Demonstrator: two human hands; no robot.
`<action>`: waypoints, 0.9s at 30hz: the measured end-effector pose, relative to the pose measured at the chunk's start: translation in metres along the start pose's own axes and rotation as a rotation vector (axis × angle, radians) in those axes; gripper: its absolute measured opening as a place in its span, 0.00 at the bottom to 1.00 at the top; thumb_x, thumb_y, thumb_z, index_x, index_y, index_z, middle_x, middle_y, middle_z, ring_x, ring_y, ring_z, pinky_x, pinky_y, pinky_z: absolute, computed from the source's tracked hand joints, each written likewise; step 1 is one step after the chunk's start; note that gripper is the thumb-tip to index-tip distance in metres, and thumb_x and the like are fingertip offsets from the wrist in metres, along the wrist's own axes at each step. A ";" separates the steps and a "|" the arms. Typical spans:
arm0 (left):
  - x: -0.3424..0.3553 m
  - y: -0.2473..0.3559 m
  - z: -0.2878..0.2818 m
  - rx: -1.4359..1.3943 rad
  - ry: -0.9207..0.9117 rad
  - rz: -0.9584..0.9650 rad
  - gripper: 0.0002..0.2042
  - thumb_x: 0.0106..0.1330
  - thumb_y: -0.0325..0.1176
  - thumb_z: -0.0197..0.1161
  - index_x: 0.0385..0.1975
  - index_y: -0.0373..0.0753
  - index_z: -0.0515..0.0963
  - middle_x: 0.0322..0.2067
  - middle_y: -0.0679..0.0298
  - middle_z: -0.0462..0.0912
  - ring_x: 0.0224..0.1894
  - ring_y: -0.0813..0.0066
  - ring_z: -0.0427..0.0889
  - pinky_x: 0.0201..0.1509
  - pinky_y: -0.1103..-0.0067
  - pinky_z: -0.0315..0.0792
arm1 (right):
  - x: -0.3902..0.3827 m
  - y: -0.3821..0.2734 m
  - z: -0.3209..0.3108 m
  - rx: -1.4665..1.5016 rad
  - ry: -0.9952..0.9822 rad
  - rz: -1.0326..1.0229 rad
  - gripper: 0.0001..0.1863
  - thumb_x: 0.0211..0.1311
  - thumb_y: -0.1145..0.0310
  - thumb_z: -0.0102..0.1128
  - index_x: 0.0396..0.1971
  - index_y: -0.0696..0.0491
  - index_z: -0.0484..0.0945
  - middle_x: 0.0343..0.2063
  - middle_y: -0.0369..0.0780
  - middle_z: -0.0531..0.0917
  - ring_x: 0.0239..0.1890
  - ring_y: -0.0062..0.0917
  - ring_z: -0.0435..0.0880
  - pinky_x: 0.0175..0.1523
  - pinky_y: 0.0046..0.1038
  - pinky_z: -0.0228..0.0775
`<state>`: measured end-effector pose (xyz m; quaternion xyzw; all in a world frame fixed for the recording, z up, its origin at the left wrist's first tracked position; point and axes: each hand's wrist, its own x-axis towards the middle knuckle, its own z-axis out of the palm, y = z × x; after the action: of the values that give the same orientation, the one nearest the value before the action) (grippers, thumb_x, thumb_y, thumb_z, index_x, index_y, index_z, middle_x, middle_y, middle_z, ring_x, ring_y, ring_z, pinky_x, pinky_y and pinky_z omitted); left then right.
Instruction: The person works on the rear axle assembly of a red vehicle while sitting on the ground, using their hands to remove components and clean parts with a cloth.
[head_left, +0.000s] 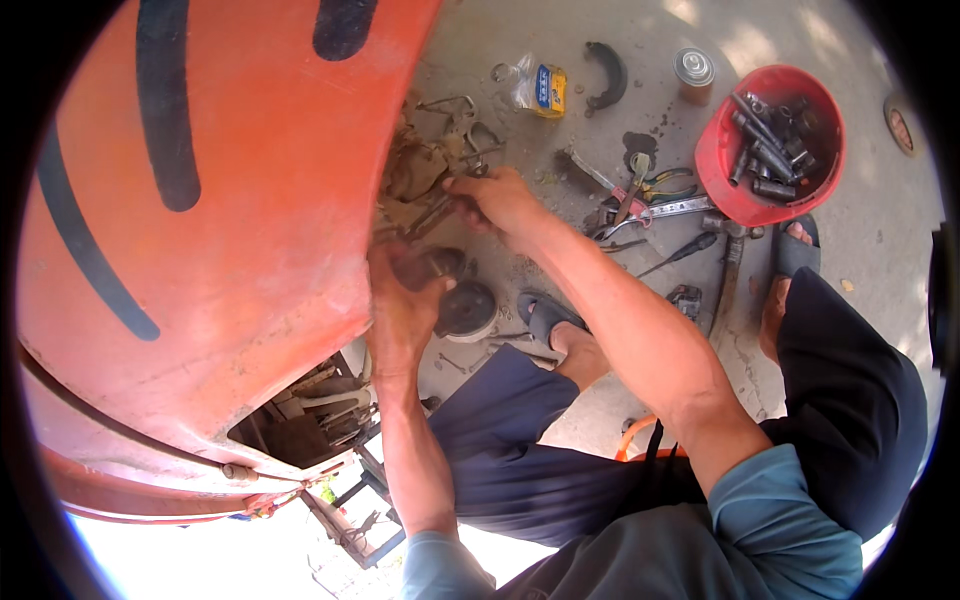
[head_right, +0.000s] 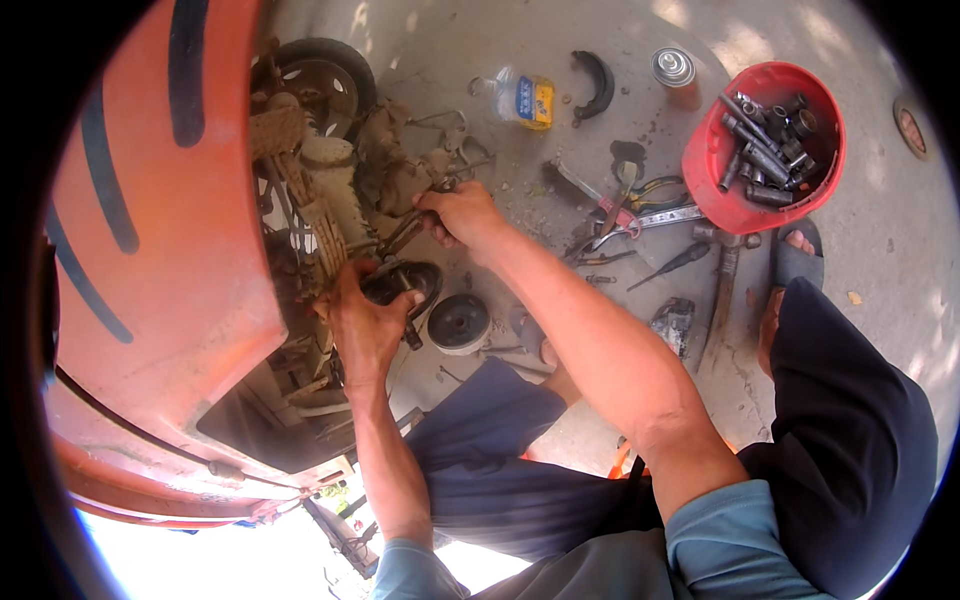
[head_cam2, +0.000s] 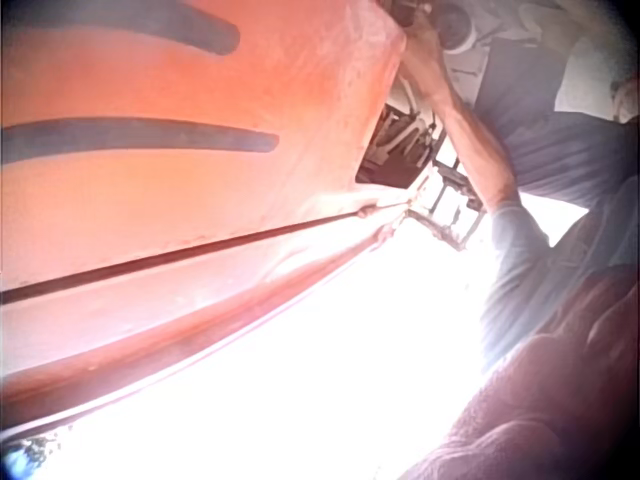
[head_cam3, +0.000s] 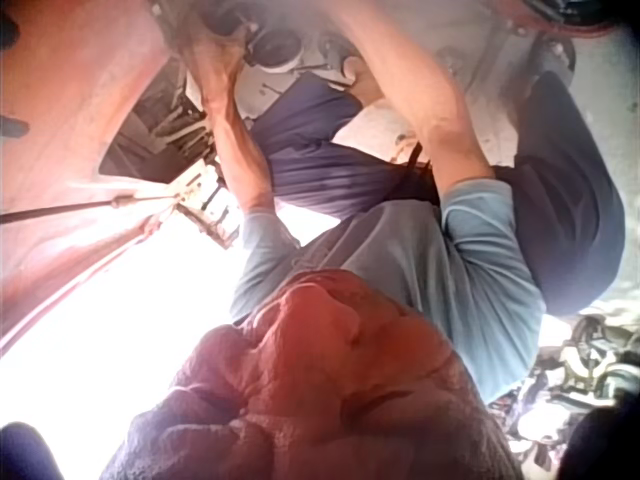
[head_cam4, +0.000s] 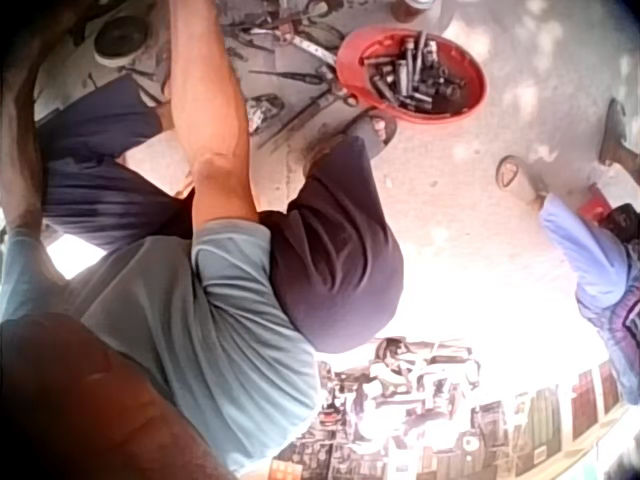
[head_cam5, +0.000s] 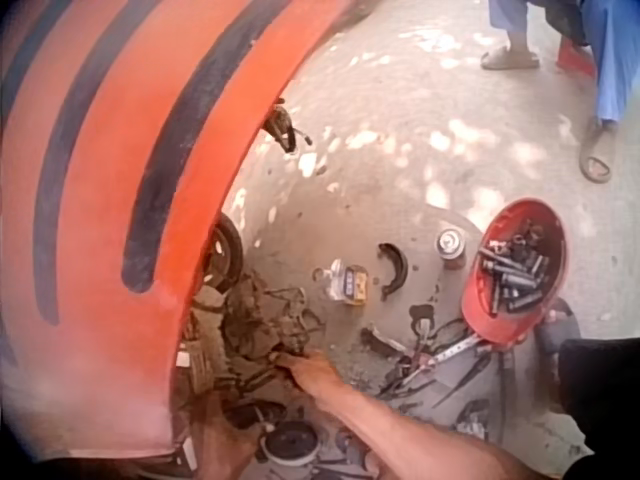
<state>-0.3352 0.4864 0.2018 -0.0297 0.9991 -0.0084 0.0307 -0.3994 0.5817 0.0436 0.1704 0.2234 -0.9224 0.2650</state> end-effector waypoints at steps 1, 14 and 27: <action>0.000 0.000 -0.001 -0.009 -0.006 -0.002 0.28 0.40 0.32 0.79 0.45 0.37 0.76 0.41 0.53 0.83 0.49 0.53 0.78 0.58 0.64 0.65 | 0.000 0.001 0.000 -0.002 0.013 0.013 0.13 0.61 0.65 0.65 0.23 0.59 0.81 0.15 0.36 0.78 0.15 0.21 0.73 0.22 0.24 0.61; 0.003 -0.011 0.006 -0.012 0.100 0.203 0.30 0.50 0.34 0.72 0.55 0.33 0.71 0.48 0.46 0.80 0.54 0.46 0.74 0.61 0.61 0.58 | -0.042 0.004 0.079 -0.954 0.006 -0.812 0.11 0.56 0.69 0.59 0.29 0.64 0.76 0.21 0.56 0.79 0.26 0.54 0.80 0.31 0.47 0.72; -0.019 -0.005 0.007 0.169 0.157 0.254 0.33 0.52 0.40 0.75 0.56 0.35 0.70 0.56 0.52 0.73 0.60 0.51 0.70 0.65 0.60 0.56 | -0.031 0.001 0.064 -0.765 0.125 -0.699 0.10 0.63 0.70 0.60 0.32 0.64 0.79 0.18 0.44 0.83 0.21 0.25 0.84 0.27 0.30 0.73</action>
<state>-0.3156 0.4824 0.1957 0.1005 0.9898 -0.0907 -0.0442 -0.3869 0.5621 0.1102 0.0315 0.6036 -0.7961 -0.0295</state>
